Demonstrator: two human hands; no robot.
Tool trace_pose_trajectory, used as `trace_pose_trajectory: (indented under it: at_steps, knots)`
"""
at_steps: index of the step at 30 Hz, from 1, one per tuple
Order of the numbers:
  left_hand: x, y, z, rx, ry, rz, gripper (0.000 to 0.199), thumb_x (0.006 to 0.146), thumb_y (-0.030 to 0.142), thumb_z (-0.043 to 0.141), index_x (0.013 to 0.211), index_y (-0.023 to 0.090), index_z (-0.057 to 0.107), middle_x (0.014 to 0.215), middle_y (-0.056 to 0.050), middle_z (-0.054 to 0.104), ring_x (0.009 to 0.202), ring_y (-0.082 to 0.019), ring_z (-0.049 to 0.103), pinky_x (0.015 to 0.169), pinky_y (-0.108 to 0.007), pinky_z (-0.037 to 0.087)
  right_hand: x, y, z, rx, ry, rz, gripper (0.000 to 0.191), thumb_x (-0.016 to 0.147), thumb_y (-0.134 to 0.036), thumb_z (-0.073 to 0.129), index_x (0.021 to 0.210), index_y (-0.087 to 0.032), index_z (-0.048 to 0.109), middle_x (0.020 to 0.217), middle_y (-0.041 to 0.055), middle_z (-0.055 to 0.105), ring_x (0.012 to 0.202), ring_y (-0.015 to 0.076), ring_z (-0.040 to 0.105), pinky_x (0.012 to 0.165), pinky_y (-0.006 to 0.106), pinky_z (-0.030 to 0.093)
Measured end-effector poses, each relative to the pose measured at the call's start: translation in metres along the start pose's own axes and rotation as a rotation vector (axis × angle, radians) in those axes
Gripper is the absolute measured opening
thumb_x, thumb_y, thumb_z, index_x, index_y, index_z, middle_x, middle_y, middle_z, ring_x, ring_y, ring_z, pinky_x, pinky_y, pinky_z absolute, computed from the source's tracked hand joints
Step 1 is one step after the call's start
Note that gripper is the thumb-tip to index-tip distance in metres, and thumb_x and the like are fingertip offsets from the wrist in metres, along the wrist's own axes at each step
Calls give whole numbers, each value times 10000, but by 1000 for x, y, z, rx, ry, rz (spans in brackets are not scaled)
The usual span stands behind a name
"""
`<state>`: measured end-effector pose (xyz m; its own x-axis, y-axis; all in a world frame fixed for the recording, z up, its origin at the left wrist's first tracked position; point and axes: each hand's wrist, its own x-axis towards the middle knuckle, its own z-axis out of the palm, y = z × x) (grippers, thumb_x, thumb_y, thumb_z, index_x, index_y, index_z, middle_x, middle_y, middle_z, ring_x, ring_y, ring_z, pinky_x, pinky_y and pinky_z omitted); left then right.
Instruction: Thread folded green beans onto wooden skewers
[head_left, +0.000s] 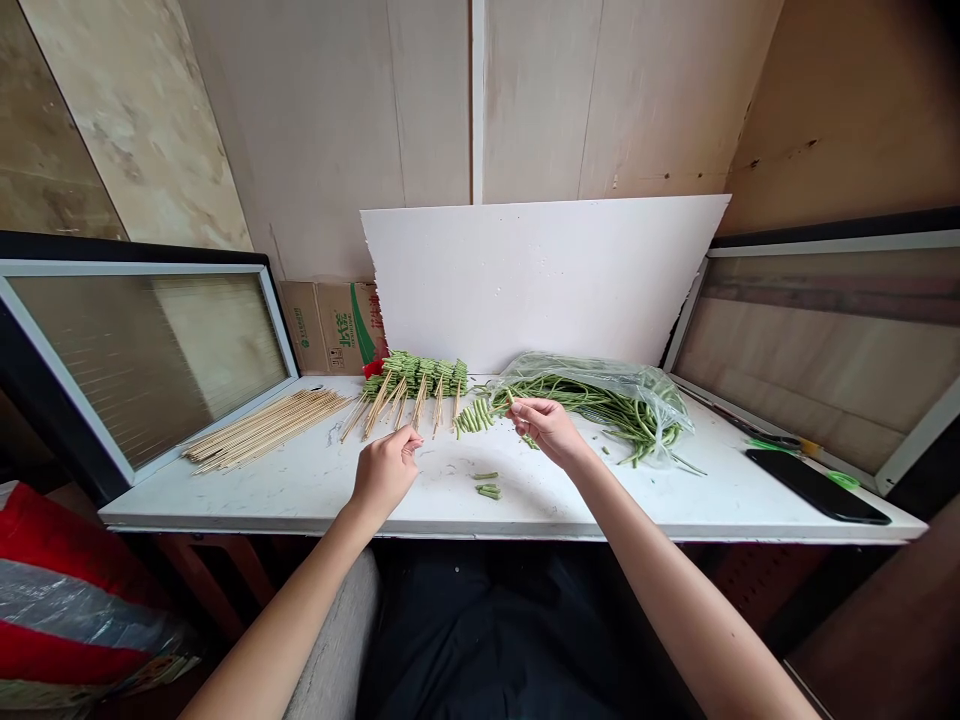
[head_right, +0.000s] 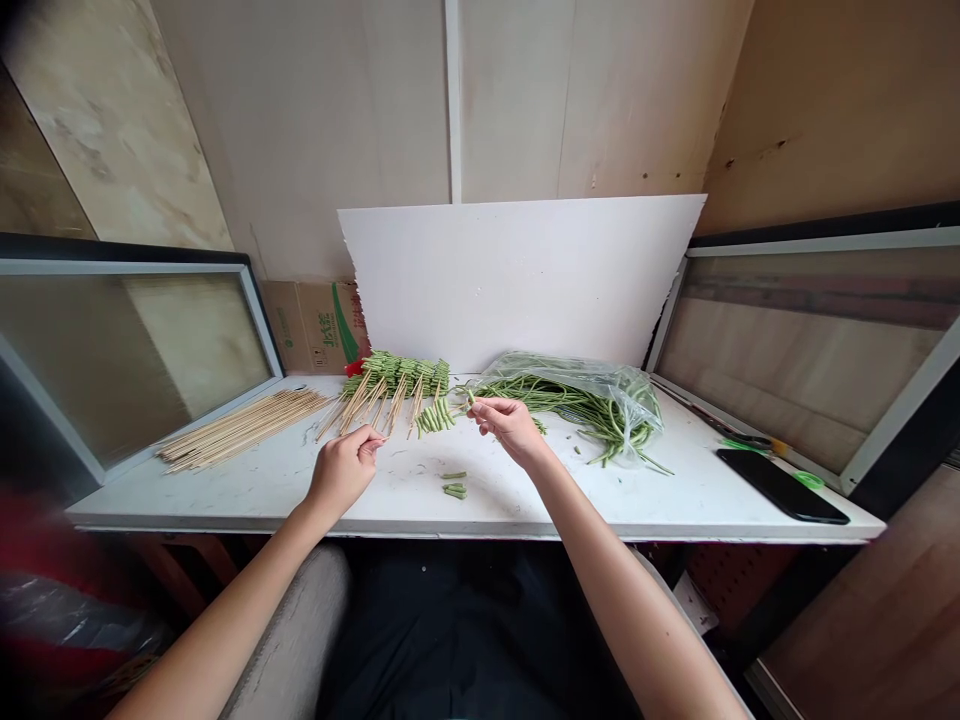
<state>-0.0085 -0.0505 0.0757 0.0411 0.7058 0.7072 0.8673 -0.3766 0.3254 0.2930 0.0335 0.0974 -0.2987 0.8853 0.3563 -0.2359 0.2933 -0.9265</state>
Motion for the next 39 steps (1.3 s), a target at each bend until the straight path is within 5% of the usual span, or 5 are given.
trace_pose_trajectory:
  at_steps: [8, 22, 35, 39]
  knots:
    - [1, -4, -1, -21, 33, -20, 211, 881, 91, 529, 849, 247, 667, 862, -8, 795, 779, -225, 726, 660, -284, 457, -3, -9, 4, -66, -2, -31, 303, 805, -526, 818, 851, -227, 823, 841, 45, 697, 761, 158, 597, 624, 280, 460]
    - [1, -1, -1, 51, -10, -41, 235, 854, 48, 538, 858, 231, 685, 856, 0, 798, 741, -210, 723, 633, -274, 446, 0, 10, 21, 34, 176, -4, 343, 701, -547, 893, 788, -230, 799, 769, 28, 681, 571, 109, 480, 567, 301, 403]
    - [2, -2, -1, 40, -8, -74, 291, 792, -26, 540, 840, 227, 676, 880, -3, 804, 794, -221, 740, 666, -273, 470, 2, 25, 30, 56, 232, -57, 354, 687, -558, 898, 783, -242, 772, 771, 29, 698, 688, 164, 592, 656, 321, 484]
    - [1, -2, -1, 26, -32, -74, 305, 787, -37, 538, 851, 229, 672, 873, -2, 797, 804, -221, 738, 676, -273, 465, 0, 27, 35, 137, 228, -67, 333, 699, -547, 893, 757, -253, 748, 911, 51, 746, 936, 236, 681, 787, 345, 577]
